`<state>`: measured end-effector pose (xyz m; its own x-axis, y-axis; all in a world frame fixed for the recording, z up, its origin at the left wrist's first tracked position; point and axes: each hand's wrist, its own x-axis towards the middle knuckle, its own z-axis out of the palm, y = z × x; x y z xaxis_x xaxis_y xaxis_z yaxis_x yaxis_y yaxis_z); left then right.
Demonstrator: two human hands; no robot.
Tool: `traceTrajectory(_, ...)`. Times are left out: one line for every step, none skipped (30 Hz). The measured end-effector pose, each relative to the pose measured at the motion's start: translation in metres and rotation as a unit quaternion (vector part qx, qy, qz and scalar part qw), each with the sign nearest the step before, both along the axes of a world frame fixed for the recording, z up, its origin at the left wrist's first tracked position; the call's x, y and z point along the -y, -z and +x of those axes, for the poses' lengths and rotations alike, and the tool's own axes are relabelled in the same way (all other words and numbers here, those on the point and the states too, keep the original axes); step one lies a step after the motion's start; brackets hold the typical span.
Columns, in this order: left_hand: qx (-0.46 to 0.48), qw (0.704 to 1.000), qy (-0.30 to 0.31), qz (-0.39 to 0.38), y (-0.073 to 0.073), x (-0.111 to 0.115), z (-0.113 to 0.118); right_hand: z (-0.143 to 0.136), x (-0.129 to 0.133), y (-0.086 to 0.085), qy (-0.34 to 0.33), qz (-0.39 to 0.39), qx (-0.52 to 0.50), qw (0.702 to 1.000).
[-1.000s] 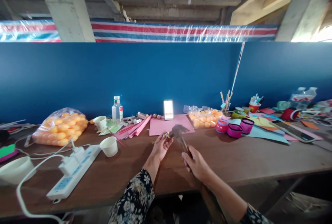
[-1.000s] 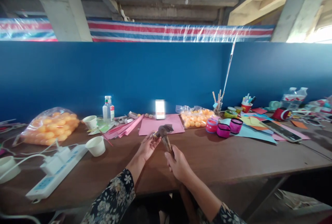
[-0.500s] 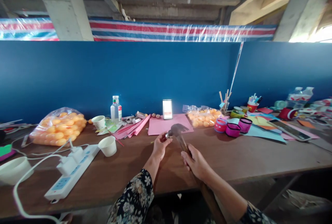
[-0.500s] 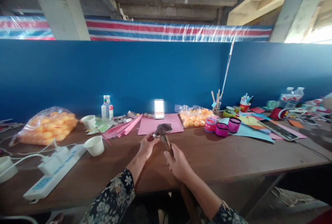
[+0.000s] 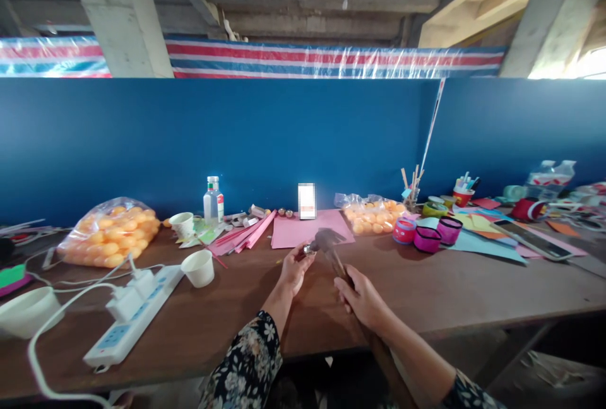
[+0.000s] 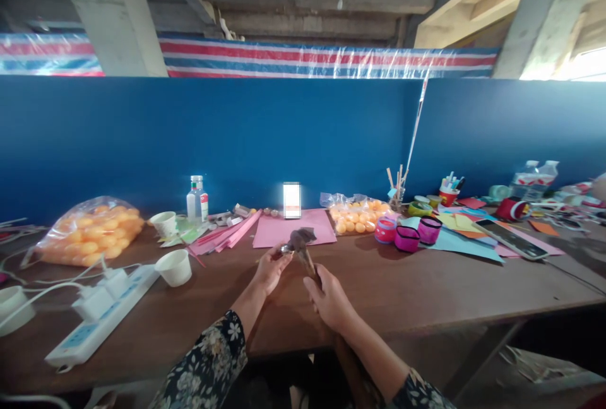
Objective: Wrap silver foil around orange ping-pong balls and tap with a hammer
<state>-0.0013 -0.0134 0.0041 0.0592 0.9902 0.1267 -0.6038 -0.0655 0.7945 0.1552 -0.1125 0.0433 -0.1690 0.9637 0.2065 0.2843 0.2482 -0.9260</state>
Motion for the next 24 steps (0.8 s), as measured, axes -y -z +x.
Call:
traceTrajectory(0.013,1.000,-0.005,-0.011,0.001,-0.001,-0.001,0.004,-0.001,0.000,0.008,0.007,0.010,1.000)
traceTrajectory(0.025,0.999,-0.013,-0.019,0.001,-0.001,-0.001,0.009,-0.003,0.000,0.016,0.017,0.028,0.999)
traceTrajectory(0.033,0.999,-0.020,-0.024,0.002,-0.002,-0.002,0.015,-0.005,0.000,0.026,0.032,0.052,0.998)
traceTrajectory(0.039,0.999,-0.023,-0.025,0.003,-0.002,-0.002,0.022,-0.007,0.000,0.036,0.050,0.081,0.995)
traceTrajectory(0.042,0.999,-0.022,-0.023,0.003,-0.003,-0.003,0.031,-0.010,0.000,0.045,0.072,0.116,0.990)
traceTrajectory(0.044,0.999,-0.018,-0.022,0.003,-0.003,-0.003,0.040,-0.013,0.001,0.054,0.096,0.154,0.982)
traceTrajectory(0.046,0.999,-0.012,-0.019,0.002,-0.003,-0.003,0.050,-0.016,0.003,0.066,0.116,0.190,0.973)
traceTrajectory(0.048,0.999,-0.006,-0.018,0.002,-0.003,-0.003,0.060,-0.019,0.005,0.074,0.124,0.228,0.963)
traceTrajectory(0.050,0.999,-0.004,-0.020,0.001,-0.003,-0.003,0.070,-0.022,0.007,0.090,0.122,0.267,0.952)
traceTrajectory(0.050,0.998,-0.006,-0.023,0.001,-0.003,-0.002,0.080,-0.025,0.010,0.101,0.113,0.308,0.939)
traceTrajectory(0.049,0.998,-0.008,-0.028,0.000,-0.003,-0.002,0.090,-0.028,0.013,0.109,0.104,0.345,0.926)
traceTrajectory(0.043,0.998,-0.013,-0.033,-0.001,-0.003,-0.002,0.099,-0.030,0.015,0.120,0.100,0.378,0.913)
traceTrajectory(0.035,0.998,-0.021,-0.041,-0.001,-0.003,-0.001,0.108,-0.032,0.017,0.130,0.094,0.406,0.900)
traceTrajectory(0.029,0.999,-0.020,-0.041,-0.002,-0.003,-0.001,0.116,-0.033,0.018,0.139,0.087,0.429,0.888)
traceTrajectory(0.025,0.999,-0.017,-0.037,-0.002,-0.003,-0.001,0.122,-0.034,0.019,0.146,0.080,0.448,0.878)
traceTrajectory(0.022,0.999,-0.014,-0.036,-0.002,-0.003,-0.001,0.128,-0.035,0.019,0.149,0.073,0.463,0.870)
traceTrajectory(0.021,0.999,-0.008,-0.033,-0.003,-0.003,-0.001,0.134,-0.035,0.018,0.150,0.067,0.475,0.864)
traceTrajectory(0.022,0.999,-0.003,-0.023,-0.003,-0.003,-0.001,0.138,-0.035,0.018,0.150,0.063,0.485,0.859)
traceTrajectory(0.022,1.000,0.001,-0.021,-0.003,-0.002,-0.002,0.142,-0.036,0.017,0.151,0.061,0.494,0.854)
traceTrajectory(0.022,0.999,-0.001,-0.024,-0.003,-0.002,-0.002,0.144,-0.036,0.016,0.153,0.060,0.502,0.849)
traceTrajectory(0.021,0.999,0.000,-0.028,-0.003,-0.002,-0.002,0.147,-0.036,0.015,0.156,0.060,0.509,0.844)
traceTrajectory(0.021,0.999,0.001,-0.028,-0.002,-0.002,-0.003,0.148,-0.036,0.014,0.159,0.061,0.516,0.840)
traceTrajectory(0.022,0.999,0.002,-0.028,-0.002,-0.002,-0.003,0.150,-0.037,0.014,0.160,0.060,0.521,0.836)
traceTrajectory(0.023,0.999,0.003,-0.027,-0.002,-0.002,-0.003,0.150,-0.037,0.013,0.159,0.059,0.525,0.834)
